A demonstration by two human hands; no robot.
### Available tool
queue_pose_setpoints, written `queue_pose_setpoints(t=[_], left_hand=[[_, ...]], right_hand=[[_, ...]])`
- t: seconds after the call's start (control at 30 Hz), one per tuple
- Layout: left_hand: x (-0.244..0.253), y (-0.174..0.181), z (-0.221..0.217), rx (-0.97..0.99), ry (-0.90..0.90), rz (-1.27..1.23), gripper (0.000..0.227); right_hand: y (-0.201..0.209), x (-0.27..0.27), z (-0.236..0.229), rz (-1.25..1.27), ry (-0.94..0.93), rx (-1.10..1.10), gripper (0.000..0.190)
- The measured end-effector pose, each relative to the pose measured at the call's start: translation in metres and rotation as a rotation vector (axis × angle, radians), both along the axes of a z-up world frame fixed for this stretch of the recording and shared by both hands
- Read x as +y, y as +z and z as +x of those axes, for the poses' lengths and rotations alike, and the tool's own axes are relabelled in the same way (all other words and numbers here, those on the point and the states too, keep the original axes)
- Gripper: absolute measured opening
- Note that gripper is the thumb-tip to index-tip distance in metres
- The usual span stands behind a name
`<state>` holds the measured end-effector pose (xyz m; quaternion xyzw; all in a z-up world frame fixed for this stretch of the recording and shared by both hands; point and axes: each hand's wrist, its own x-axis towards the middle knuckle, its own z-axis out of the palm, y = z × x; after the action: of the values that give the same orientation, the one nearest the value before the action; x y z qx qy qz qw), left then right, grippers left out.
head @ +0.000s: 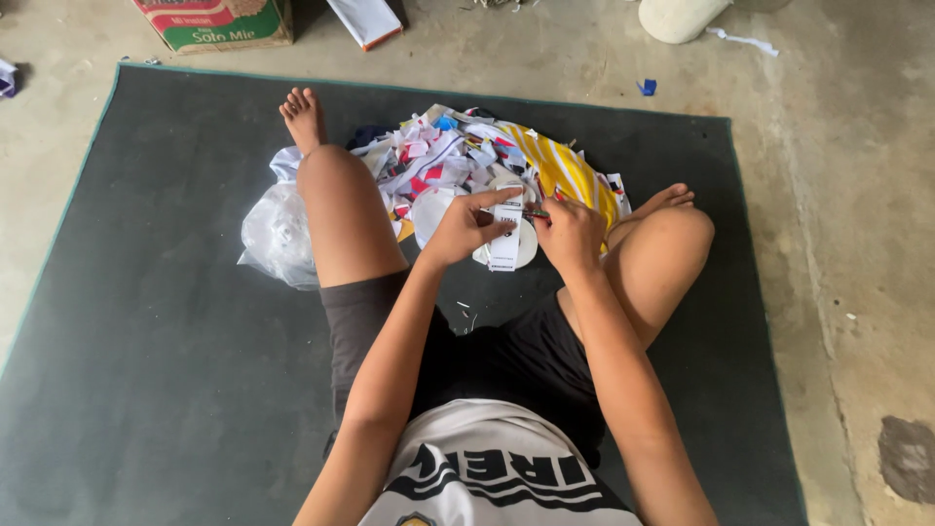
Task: Sorting through fabric scraps and trimming garment labels using scissors
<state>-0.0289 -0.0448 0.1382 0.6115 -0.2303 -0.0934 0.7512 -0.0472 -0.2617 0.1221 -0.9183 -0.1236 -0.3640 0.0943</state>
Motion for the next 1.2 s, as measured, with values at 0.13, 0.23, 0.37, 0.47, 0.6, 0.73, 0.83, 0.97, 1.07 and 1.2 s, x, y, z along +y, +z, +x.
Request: queue_pose_setpoints(t=[0.13,0.23,0.37,0.47,0.6,0.73,0.83,0.97,1.07,1.2], left_hand=[[0.000,-0.027,0.010,-0.010,-0.003,0.045,0.049],[0.000,-0.022,0.010,-0.014,-0.018,0.048,0.049],[-0.001,-0.026,0.010,-0.024,-0.009,0.054,0.051],[-0.003,-0.030,0.013,-0.018,-0.009,0.046,0.051],[-0.004,-0.037,0.015,-0.010,-0.002,0.044,0.053],[-0.001,-0.028,0.012,-0.014,0.000,0.070,0.052],[0.001,-0.024,0.010,-0.009,-0.002,0.072,0.053],[0.003,-0.023,0.010,-0.014,0.008,0.071,0.052],[0.002,-0.025,0.011,-0.010,0.013,0.070,0.052],[0.002,-0.019,0.008,-0.020,0.014,0.068,0.051]], right_hand=[[0.006,0.002,-0.007,0.006,0.031,0.005,0.017],[0.009,0.002,-0.006,0.003,0.028,-0.011,0.017],[0.008,0.001,-0.007,-0.002,0.032,-0.019,0.018],[0.011,0.002,-0.006,-0.016,0.024,-0.035,0.019],[0.015,0.005,-0.007,-0.020,0.010,-0.040,0.022],[0.010,0.004,-0.007,-0.023,0.004,-0.036,0.025],[0.011,0.004,-0.006,-0.043,0.003,-0.038,0.025],[0.006,0.003,-0.003,-0.038,0.016,-0.054,0.027],[0.006,0.004,-0.004,-0.034,0.012,-0.058,0.028],[0.012,0.005,-0.005,-0.042,0.026,-0.057,0.031]])
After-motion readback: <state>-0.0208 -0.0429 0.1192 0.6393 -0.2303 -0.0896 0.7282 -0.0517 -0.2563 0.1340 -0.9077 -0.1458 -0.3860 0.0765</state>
